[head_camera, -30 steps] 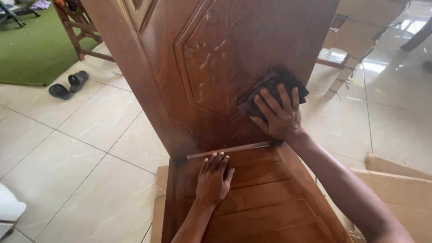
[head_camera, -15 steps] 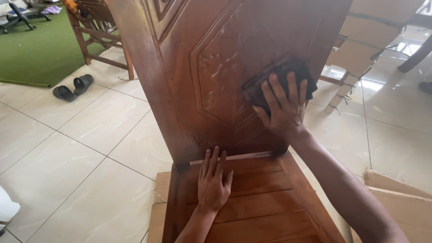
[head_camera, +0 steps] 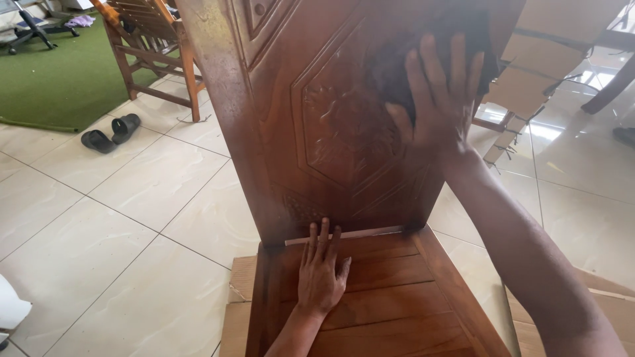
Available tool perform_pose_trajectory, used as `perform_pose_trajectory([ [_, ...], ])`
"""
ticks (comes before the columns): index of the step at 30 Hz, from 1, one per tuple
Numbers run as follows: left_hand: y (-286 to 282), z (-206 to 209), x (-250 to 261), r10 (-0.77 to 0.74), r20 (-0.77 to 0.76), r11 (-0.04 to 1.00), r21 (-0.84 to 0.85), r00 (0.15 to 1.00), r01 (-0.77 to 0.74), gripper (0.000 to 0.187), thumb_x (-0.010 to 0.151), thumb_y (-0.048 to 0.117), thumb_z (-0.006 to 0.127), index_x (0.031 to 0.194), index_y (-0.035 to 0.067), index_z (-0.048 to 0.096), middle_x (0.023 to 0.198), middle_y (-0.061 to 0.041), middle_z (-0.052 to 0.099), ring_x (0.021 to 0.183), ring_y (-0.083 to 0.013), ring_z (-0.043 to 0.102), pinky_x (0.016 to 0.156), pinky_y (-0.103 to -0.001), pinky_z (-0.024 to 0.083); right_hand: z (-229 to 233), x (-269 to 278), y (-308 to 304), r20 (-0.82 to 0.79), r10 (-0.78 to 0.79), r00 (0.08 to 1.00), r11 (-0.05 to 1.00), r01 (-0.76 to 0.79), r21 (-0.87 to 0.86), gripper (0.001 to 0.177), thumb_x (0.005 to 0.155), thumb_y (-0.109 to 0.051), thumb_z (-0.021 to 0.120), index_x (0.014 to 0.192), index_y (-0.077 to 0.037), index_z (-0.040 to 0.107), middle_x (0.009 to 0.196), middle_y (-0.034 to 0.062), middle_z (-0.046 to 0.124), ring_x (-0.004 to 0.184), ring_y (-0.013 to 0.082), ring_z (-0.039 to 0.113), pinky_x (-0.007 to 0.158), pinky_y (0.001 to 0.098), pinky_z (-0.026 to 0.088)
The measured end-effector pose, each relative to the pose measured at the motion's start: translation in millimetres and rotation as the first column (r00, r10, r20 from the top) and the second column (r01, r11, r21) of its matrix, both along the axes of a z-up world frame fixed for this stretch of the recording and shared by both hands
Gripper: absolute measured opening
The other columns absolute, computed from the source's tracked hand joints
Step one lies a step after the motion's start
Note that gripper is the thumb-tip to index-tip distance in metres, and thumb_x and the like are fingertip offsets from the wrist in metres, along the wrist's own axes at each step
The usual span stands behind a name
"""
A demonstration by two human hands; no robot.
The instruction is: Cleaning a wooden chair with a cloth and wrapping legs with cardboard.
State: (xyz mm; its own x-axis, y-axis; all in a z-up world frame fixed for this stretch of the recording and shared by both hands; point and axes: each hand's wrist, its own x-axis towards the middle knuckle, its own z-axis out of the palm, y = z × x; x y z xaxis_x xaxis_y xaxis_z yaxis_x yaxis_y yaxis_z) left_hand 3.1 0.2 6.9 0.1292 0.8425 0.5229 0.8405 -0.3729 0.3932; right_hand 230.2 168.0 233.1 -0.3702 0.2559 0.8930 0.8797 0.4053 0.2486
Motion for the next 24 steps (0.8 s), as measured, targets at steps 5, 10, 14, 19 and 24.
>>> perform_pose_trajectory([
  [5, -0.4, -4.4, -0.8, -0.005, 0.003, 1.0, -0.004, 1.0, 0.005, 0.071, 0.091, 0.029, 0.073, 0.154, 0.013, 0.044, 0.17, -0.011, 0.022, 0.155, -0.0386, 0.02, 0.118, -0.051, 0.032, 26.8, 5.7, 7.6, -0.122, 0.007, 0.993, 0.999, -0.002, 0.039, 0.062, 0.115, -0.039, 0.058, 0.159, 0.0, 0.04, 0.165, 0.0201, 0.033, 0.152, 0.0458, 0.015, 0.122, 0.0695, 0.003],
  [10, -2.3, -1.9, -2.0, -0.022, 0.004, 1.0, -0.019, 1.0, 0.022, 0.07, 0.093, 0.028, 0.072, 0.155, 0.012, 0.043, 0.17, -0.012, 0.022, 0.155, -0.038, 0.019, 0.121, -0.05, 0.029, 69.3, -0.4, 20.3, -0.25, 0.051, 0.967, 0.993, -0.023, 0.113, 0.048, 0.117, -0.018, 0.069, 0.151, 0.005, 0.045, 0.15, 0.033, 0.049, 0.136, 0.0563, 0.046, 0.114, 0.0663, 0.022],
  [14, -2.6, 0.4, -0.8, -0.021, -0.016, 0.999, -0.035, 1.0, 0.02, 0.071, 0.093, 0.028, 0.072, 0.155, 0.011, 0.043, 0.17, -0.013, 0.02, 0.155, -0.039, 0.018, 0.12, -0.05, 0.029, 88.3, -14.1, 20.4, -0.16, 0.065, 0.985, 0.983, -0.036, 0.181, 0.032, 0.118, -0.021, 0.068, 0.134, 0.0, 0.051, 0.127, 0.0227, 0.049, 0.111, 0.044, 0.044, 0.094, 0.0558, 0.024],
  [19, -2.6, 5.0, 2.2, -0.01, -0.012, 1.0, -0.023, 1.0, 0.01, 0.068, 0.091, 0.025, 0.074, 0.151, 0.009, 0.046, 0.169, -0.015, 0.022, 0.154, -0.0424, 0.019, 0.117, -0.052, 0.033, 108.2, -36.5, 21.4, -0.043, 0.077, 0.996, 0.963, -0.063, 0.262, 0.021, 0.121, -0.025, 0.066, 0.114, -0.006, 0.059, 0.098, 0.0101, 0.048, 0.081, 0.0288, 0.04, 0.068, 0.043, 0.026],
  [24, -3.9, 7.6, 1.7, -0.033, -0.018, 0.998, -0.062, 0.999, 0.032, 0.066, 0.094, 0.025, 0.071, 0.152, 0.007, 0.045, 0.169, -0.017, 0.018, 0.155, -0.0426, 0.016, 0.117, -0.054, 0.031, 125.6, -75.1, 16.6, 0.068, 0.079, 0.995, 0.937, -0.098, 0.337, 0.034, 0.123, -0.028, 0.065, 0.094, -0.012, 0.067, 0.069, -0.0023, 0.048, 0.05, 0.0139, 0.036, 0.043, 0.0303, 0.028],
])
